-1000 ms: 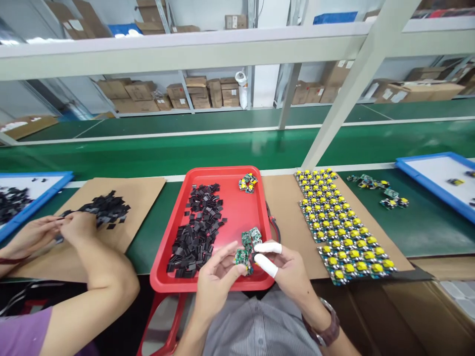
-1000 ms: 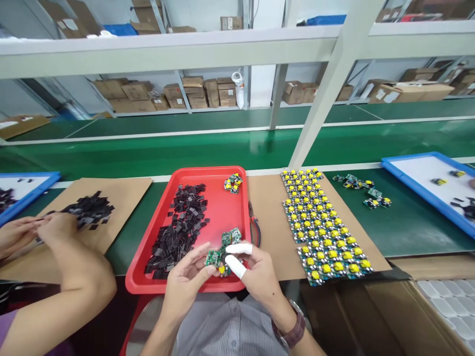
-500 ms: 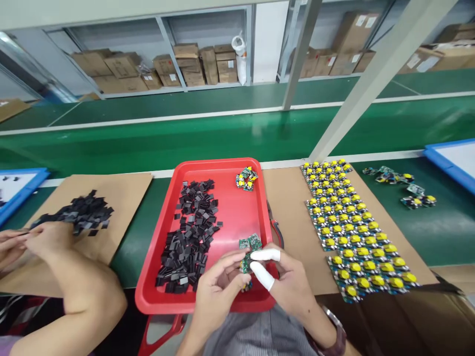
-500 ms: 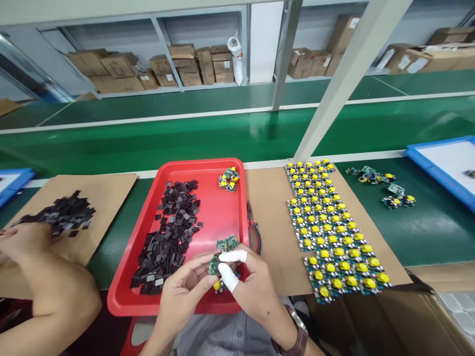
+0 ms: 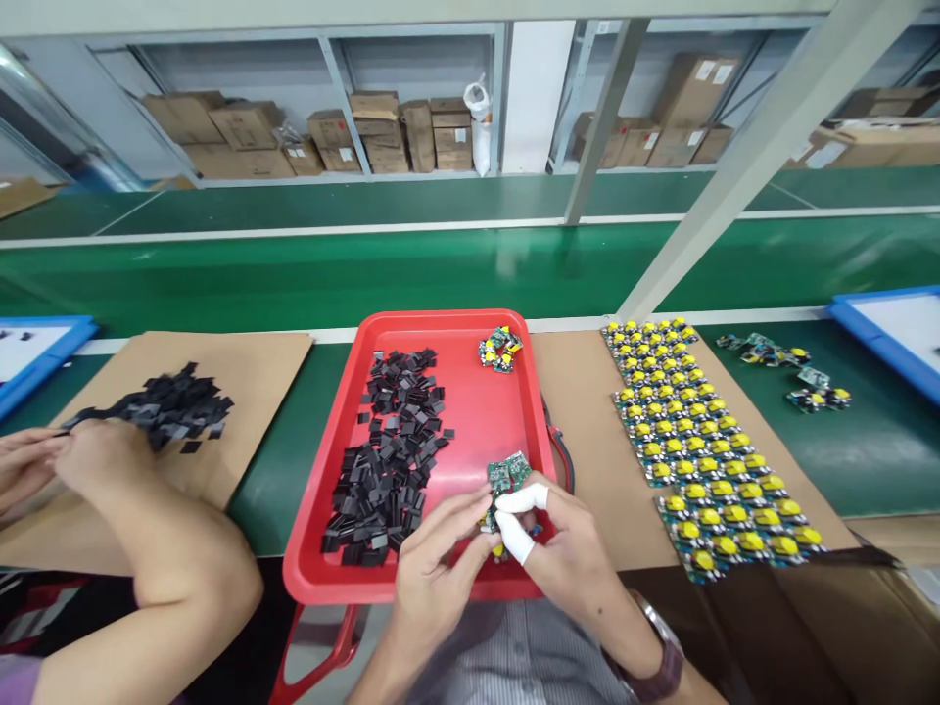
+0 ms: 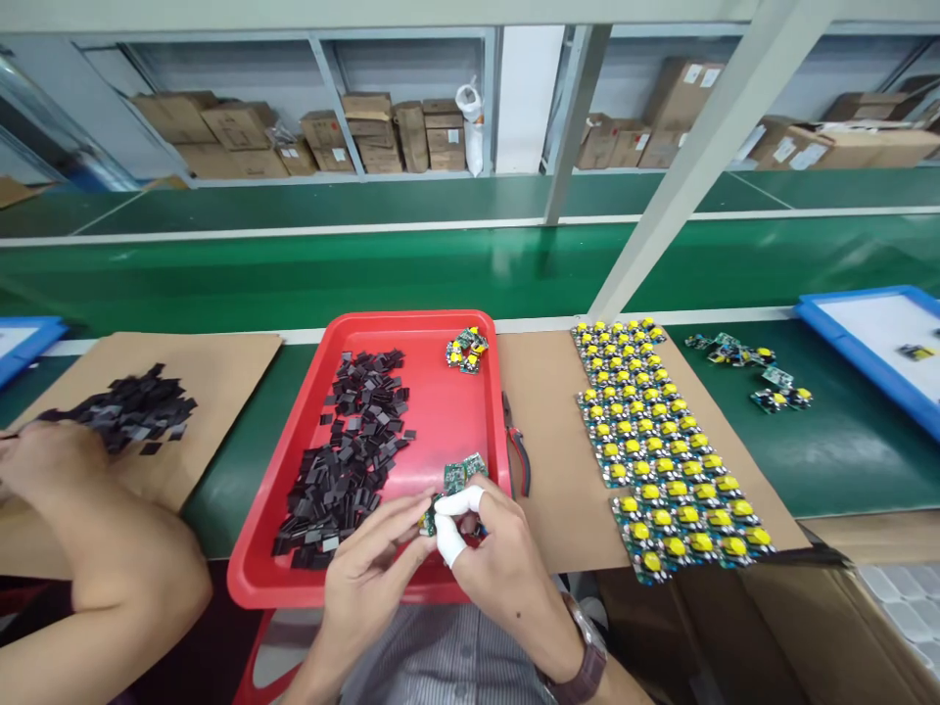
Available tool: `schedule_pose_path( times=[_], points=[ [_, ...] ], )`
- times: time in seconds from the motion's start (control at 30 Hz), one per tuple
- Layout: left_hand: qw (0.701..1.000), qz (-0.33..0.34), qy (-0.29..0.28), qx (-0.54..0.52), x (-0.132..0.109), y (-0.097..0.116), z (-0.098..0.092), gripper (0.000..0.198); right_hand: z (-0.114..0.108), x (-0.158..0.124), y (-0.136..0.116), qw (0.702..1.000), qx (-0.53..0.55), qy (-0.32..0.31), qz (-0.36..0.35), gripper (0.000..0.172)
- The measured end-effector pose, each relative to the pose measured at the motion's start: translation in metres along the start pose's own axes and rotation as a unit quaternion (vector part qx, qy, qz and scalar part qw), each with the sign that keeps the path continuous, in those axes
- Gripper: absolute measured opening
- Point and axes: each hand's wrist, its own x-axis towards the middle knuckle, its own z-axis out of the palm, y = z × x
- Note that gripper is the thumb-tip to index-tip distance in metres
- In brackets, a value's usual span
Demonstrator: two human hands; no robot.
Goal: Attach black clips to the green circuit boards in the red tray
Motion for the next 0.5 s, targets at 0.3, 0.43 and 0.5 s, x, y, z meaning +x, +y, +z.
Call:
schedule_pose_path(
  times=[0.3,0.43,0.5],
  points=[
    [0.999,-0.015,0.023,-0.023,-0.002,0.002,0.001,0.034,-0.007,0.009,0.009,0.99,0.113,-0.082,0.037,0.009],
    [1.0,-0.016,0.013,-0.007,-0.003,0.0,0.004,0.035,-0.01,0.007,0.01,0.986,0.138,-0.055,0.077,0.014],
    [1.0,0.011,0.008,0.024,-0.004,-0.001,0.004,0.038,-0.012,0.008,0.008,0.994,0.089,-0.059,0.033,0.008]
  ],
)
